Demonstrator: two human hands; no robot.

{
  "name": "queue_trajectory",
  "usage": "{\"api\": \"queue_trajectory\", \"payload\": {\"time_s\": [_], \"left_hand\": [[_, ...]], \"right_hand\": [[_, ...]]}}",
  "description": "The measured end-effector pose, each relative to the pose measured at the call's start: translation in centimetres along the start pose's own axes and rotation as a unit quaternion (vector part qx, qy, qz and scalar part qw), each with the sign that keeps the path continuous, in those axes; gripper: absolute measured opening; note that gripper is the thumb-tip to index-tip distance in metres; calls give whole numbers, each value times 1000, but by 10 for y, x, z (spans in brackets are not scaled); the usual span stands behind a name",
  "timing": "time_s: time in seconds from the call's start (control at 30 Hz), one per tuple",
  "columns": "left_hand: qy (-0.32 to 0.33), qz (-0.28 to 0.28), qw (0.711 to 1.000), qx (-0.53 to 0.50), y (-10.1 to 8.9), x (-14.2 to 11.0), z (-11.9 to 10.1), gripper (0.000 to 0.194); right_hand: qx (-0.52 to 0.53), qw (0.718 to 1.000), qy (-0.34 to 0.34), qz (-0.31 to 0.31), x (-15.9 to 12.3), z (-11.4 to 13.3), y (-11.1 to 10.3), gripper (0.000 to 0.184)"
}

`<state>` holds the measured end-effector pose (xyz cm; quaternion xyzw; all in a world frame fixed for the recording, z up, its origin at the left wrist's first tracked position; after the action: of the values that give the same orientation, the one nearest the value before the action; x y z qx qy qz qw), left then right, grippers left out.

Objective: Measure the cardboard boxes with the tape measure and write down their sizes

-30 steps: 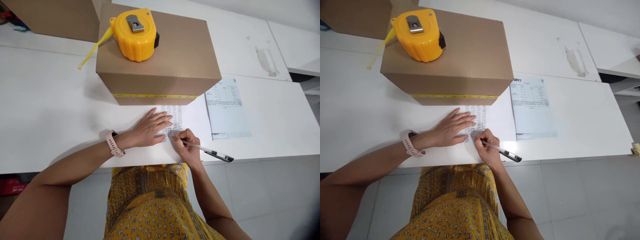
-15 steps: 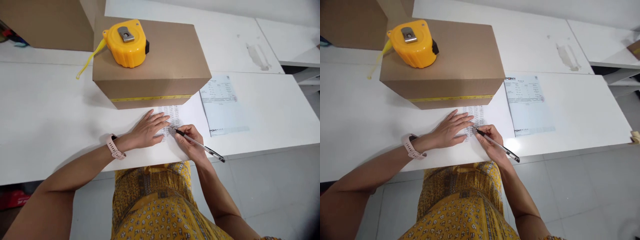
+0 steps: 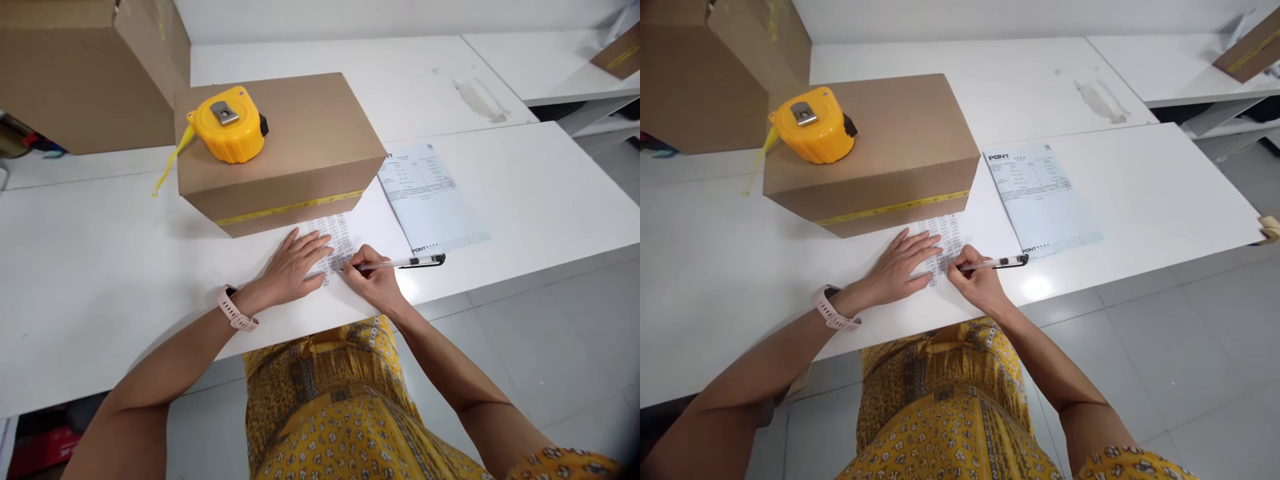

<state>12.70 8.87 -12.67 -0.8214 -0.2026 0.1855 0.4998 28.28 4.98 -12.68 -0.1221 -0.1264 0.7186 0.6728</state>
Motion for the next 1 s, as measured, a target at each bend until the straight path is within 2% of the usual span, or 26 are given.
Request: {"api": "queue_trajectory", "payload": {"time_s": [0.8,1.0], "left_hand": [[1,-11,1000,2,2,0,1,50],[-3,-7,1000,4,1,0,0,50]], "right_hand": [[-18,999,-13,40,-2,-1,6,22],[-15,1000,-8,26,-2,-4,4,21]]}}
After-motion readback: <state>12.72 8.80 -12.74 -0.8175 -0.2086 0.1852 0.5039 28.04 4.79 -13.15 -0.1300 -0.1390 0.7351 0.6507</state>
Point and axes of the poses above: each hand's wrist, its own x-axis towards the middle knuckle, its own y-axis out of the palm, z = x × y, the point moved 7 cm from there along x, towards the middle knuckle, and after that the axes turned 10 degrees about z, right-handed, at the moved point
